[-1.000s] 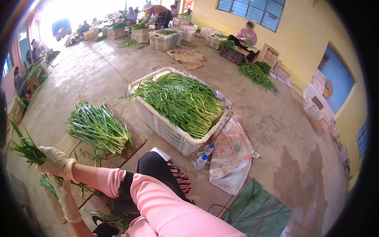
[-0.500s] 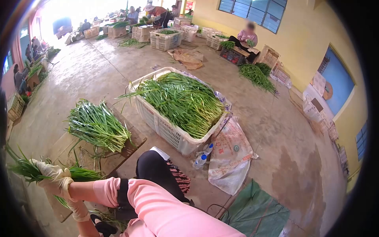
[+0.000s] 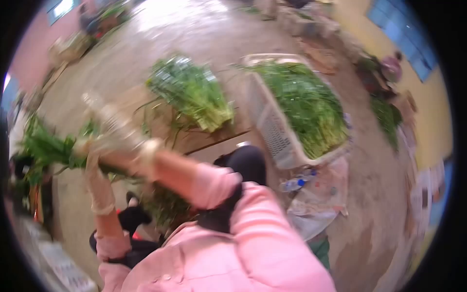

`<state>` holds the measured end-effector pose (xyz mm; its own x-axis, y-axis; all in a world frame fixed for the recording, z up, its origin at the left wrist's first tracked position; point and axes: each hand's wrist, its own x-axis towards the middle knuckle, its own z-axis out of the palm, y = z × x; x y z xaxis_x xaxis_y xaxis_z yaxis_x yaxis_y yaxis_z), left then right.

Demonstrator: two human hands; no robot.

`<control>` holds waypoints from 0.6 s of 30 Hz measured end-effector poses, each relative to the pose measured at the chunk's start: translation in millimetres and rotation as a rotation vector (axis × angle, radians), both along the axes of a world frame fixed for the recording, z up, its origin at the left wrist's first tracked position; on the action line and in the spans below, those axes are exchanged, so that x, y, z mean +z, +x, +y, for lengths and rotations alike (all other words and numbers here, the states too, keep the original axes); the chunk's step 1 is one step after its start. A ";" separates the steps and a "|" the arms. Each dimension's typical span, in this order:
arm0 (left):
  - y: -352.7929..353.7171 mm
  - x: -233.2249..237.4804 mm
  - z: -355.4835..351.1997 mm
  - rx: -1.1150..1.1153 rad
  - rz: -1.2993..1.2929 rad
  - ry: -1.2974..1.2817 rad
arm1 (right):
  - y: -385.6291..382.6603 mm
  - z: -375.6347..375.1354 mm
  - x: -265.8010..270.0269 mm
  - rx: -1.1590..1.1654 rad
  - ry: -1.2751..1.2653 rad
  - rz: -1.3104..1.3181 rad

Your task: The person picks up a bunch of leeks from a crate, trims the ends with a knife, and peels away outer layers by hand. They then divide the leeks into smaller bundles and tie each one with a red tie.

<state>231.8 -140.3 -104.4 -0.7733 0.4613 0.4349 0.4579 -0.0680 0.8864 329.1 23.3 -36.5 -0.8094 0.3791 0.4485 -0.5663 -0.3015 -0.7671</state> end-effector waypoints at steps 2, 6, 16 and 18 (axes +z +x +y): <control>-21.4 7.1 -16.0 -0.052 -0.390 0.325 | 10.1 23.3 -8.8 0.095 -0.167 0.047; -61.6 -8.8 -65.1 -0.221 -0.621 0.721 | 32.2 59.0 -35.6 -0.216 0.005 -0.264; -45.9 -16.2 -122.9 -0.126 -0.598 0.781 | 4.4 20.0 -151.4 0.227 0.190 -0.874; -38.5 -15.5 -121.0 -0.099 -0.588 0.754 | 3.7 -14.4 -114.4 0.350 -0.045 -0.875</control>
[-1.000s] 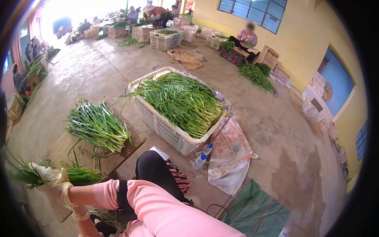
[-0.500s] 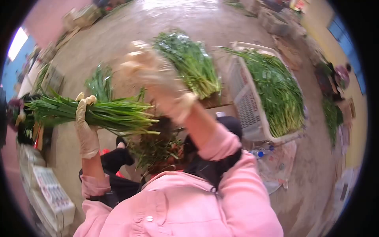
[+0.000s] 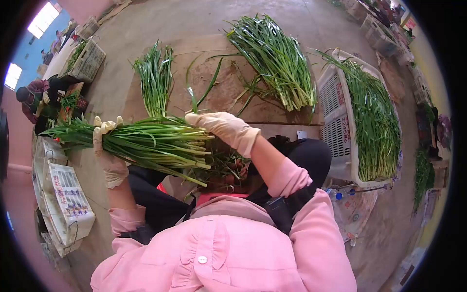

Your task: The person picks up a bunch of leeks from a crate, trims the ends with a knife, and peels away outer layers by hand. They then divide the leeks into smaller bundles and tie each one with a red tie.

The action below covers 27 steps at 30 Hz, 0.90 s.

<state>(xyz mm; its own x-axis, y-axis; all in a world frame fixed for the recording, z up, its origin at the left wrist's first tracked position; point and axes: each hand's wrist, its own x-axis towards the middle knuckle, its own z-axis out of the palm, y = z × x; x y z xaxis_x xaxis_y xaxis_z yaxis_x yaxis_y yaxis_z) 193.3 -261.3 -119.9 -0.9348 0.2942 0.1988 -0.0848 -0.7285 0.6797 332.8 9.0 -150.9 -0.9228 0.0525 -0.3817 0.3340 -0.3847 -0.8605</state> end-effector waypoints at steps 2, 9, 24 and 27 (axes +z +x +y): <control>1.3 2.4 -4.5 -0.077 0.032 0.110 | -4.4 -7.8 -23.6 -0.108 -0.091 0.053; -5.9 5.6 -32.1 -0.298 0.218 0.174 | 11.9 10.1 -81.6 -0.232 0.236 -0.009; 9.2 18.7 -28.5 -0.408 0.287 0.204 | 8.9 -23.0 -14.9 0.029 0.606 0.496; 12.2 20.2 -30.6 -0.366 0.255 0.240 | 12.7 -15.1 -4.9 0.045 0.818 0.463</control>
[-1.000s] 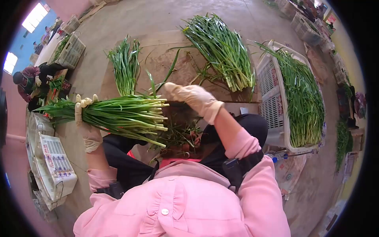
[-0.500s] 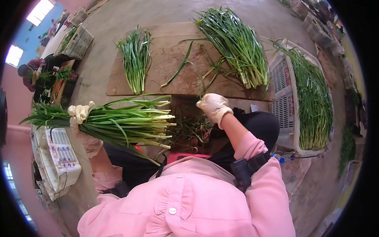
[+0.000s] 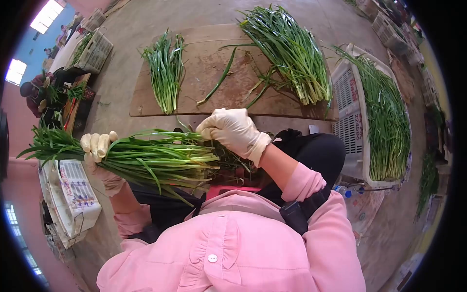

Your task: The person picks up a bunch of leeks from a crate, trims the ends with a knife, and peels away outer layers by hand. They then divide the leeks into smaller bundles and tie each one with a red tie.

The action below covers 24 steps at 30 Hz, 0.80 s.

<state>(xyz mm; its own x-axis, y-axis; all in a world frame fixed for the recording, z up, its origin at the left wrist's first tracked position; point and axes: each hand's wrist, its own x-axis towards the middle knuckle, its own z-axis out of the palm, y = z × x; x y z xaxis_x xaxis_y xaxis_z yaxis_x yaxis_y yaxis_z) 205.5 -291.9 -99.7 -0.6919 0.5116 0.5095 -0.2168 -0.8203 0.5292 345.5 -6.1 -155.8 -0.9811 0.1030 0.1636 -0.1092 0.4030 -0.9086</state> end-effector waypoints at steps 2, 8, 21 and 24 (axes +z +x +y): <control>3.3 6.5 -5.9 0.048 0.026 -0.055 | 0.8 -0.1 4.3 -0.011 0.081 -0.078; 5.1 14.4 -11.0 0.469 0.655 -0.651 | 14.5 -9.1 19.4 0.055 -0.187 0.175; -66.2 -59.3 -42.5 -0.508 -1.026 0.561 | 4.9 -5.8 -4.6 -0.241 0.708 0.436; -73.2 -65.7 -54.3 -0.857 -1.864 1.068 | 10.7 6.7 -13.7 -0.282 0.796 0.396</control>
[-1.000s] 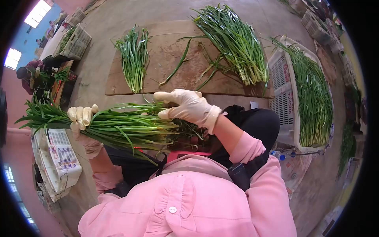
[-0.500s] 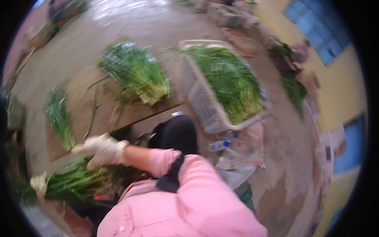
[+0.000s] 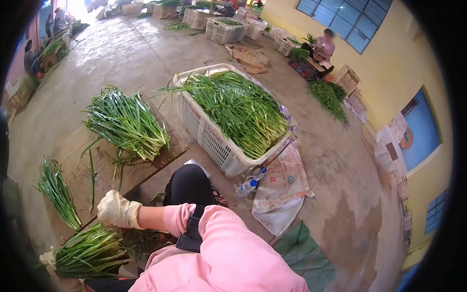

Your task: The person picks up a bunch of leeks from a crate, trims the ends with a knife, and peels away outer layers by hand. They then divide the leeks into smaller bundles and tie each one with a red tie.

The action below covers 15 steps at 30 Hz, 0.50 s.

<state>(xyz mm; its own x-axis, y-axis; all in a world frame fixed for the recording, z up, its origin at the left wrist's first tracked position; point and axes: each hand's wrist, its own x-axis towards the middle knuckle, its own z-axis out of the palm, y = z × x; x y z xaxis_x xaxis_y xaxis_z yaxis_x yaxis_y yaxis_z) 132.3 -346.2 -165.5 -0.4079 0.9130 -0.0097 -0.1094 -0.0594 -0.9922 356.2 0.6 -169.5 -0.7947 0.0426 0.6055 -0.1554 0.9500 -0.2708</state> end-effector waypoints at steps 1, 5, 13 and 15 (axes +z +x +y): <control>14.5 16.4 14.9 -0.188 -0.276 0.240 | 2.4 6.2 -4.1 0.022 -0.034 -0.003; 56.9 69.7 41.2 -0.717 -1.232 1.103 | 16.4 24.5 -21.5 0.049 -0.187 -0.135; 36.4 59.4 30.4 -1.278 -2.575 2.547 | 44.1 67.0 -53.7 -0.107 -0.203 -0.462; 39.0 62.1 33.3 -1.309 -2.319 2.752 | 43.6 70.2 -46.6 -0.063 -0.178 -0.833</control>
<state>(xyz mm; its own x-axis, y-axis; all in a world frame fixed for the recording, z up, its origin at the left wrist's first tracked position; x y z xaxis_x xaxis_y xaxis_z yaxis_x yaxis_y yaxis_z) 171.3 -312.9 -103.4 -0.9602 0.1063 0.2581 0.0935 -0.7488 0.6561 399.8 70.8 -216.1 -0.9705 0.1411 -0.1953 0.2126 0.8827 -0.4190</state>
